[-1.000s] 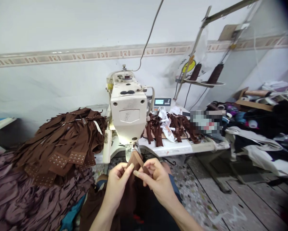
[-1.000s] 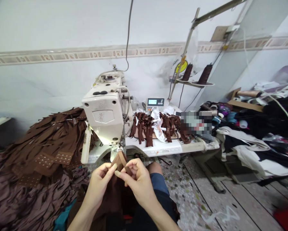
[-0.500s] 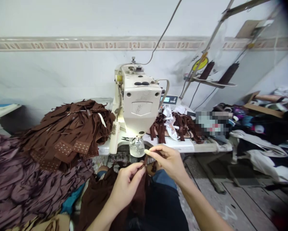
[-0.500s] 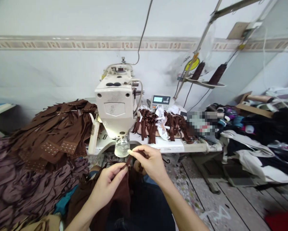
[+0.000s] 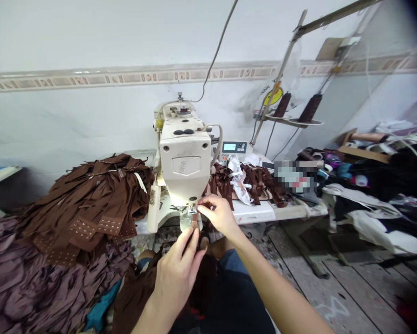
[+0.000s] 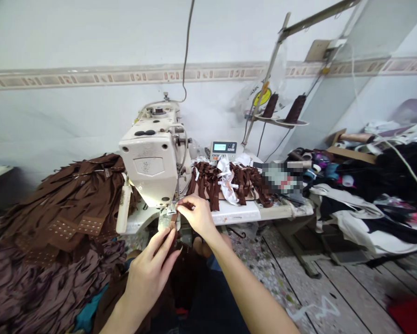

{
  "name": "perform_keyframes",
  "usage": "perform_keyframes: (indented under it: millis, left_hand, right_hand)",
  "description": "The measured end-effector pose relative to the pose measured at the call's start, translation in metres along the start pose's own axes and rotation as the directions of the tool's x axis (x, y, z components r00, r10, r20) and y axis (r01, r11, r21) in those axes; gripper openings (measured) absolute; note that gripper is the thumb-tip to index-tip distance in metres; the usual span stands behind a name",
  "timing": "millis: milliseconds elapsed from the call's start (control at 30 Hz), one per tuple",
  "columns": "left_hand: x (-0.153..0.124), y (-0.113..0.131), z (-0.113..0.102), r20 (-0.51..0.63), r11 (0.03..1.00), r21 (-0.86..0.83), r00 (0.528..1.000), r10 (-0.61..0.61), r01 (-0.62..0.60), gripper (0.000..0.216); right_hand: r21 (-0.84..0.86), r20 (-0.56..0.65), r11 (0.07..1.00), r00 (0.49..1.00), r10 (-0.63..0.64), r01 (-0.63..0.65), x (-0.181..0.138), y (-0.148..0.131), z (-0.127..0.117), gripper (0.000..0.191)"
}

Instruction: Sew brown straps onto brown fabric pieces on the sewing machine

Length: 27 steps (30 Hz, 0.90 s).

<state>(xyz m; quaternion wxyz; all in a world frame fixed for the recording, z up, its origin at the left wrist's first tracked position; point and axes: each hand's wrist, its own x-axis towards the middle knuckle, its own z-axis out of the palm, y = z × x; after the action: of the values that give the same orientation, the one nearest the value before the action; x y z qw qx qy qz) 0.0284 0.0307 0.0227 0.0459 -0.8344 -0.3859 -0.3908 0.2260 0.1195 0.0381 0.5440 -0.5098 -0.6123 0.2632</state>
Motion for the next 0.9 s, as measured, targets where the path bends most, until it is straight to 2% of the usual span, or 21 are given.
perform_keyframes:
  millis: [100,333,600,667,767,833,900]
  left_hand:
    - [0.003,0.003,0.003,0.005,0.999,0.046,1.000,-0.016,0.016,0.055]
    - [0.016,0.007,0.013,0.021,0.992,0.084,0.995,-0.097,0.095,0.045]
    - [0.021,0.004,0.018,0.095,0.986,0.099,0.985,-0.143,0.133,0.047]
    - [0.019,0.003,0.015,0.097,0.988,0.065,0.985,-0.144,0.138,0.050]
    - [0.012,0.001,0.008,0.089,0.987,-0.049,0.985,-0.145,0.150,0.051]
    - [0.001,-0.004,0.003,0.055,0.973,-0.137,0.983,-0.177,0.183,0.050]
    - [-0.015,-0.011,0.000,-0.011,0.955,-0.172,0.969,-0.247,0.242,0.049]
  right_hand:
    - [-0.047,0.018,0.999,1.000,-0.012,0.013,0.008,0.003,0.002,0.009]
    - [-0.094,0.007,0.995,1.000,-0.016,0.016,0.023,0.005,0.008,0.008]
    - [-0.017,-0.035,0.999,0.999,0.034,-0.035,0.030,0.012,0.015,0.010]
    - [0.034,-0.054,0.997,0.996,0.072,-0.071,0.026,0.016,0.015,0.010]
    - [0.119,-0.098,0.985,0.985,0.140,-0.128,0.010,0.019,0.015,0.032]
    - [0.172,-0.142,0.971,0.971,0.191,-0.166,-0.009,0.021,0.014,0.044]
    - [0.226,-0.157,0.952,0.956,0.247,-0.209,-0.034,0.022,0.014,0.047]
